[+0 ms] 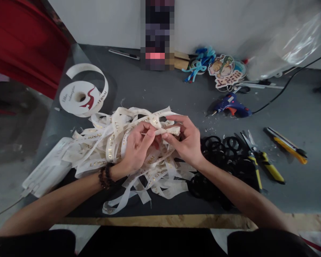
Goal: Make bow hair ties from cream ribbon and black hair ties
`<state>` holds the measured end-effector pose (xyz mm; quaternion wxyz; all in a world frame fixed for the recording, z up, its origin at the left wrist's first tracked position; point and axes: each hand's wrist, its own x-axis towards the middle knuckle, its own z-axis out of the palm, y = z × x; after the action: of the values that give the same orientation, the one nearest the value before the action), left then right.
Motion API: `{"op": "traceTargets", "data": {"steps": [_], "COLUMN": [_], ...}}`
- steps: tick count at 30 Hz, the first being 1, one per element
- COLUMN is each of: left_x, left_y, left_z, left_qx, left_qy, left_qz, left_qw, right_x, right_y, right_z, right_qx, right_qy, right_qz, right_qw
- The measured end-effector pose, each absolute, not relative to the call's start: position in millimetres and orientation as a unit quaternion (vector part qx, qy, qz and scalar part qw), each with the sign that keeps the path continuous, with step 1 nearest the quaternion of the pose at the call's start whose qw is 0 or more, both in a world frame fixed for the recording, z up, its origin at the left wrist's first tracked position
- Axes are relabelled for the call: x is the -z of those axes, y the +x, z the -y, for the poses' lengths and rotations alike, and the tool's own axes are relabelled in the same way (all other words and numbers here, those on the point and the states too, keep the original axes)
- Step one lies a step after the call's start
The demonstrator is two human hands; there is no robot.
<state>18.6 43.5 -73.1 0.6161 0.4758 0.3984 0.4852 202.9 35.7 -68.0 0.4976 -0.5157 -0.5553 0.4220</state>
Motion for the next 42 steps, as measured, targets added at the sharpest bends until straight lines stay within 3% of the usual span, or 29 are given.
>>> {"op": "traceTargets", "data": {"steps": [4,10,16,32,37,42], "left_x": [74.1,79.0,75.5,59.9,54.5,57.8], "left_y": [21.3,24.3,20.8,20.7,19.9,19.6], "left_z": [-46.6,-51.2,-49.4,-47.8,-49.6,-49.8], "left_qx": [-0.49,-0.549,-0.504,-0.433,-0.432,-0.441], "left_qy": [0.464,0.45,0.457,0.539,0.601,0.572], "left_qz": [-0.406,-0.424,-0.393,-0.477,-0.456,-0.464], "left_qw": [0.616,0.562,0.618,0.542,0.494,0.513], "right_x": [65.0,69.2,72.4,72.6,73.0,72.8], "right_y": [202.6,200.5,199.5,198.4,199.4,200.2], "right_z": [-31.5,-35.7,-32.4,-34.7,-34.0,-34.6], "right_qx": [-0.405,-0.397,-0.39,-0.329,-0.357,-0.37], "right_qy": [-0.513,-0.515,-0.521,-0.537,-0.512,-0.497], "right_qz": [0.584,0.538,0.538,0.535,0.551,0.551], "right_qw": [0.482,0.535,0.536,0.563,0.554,0.559]}}
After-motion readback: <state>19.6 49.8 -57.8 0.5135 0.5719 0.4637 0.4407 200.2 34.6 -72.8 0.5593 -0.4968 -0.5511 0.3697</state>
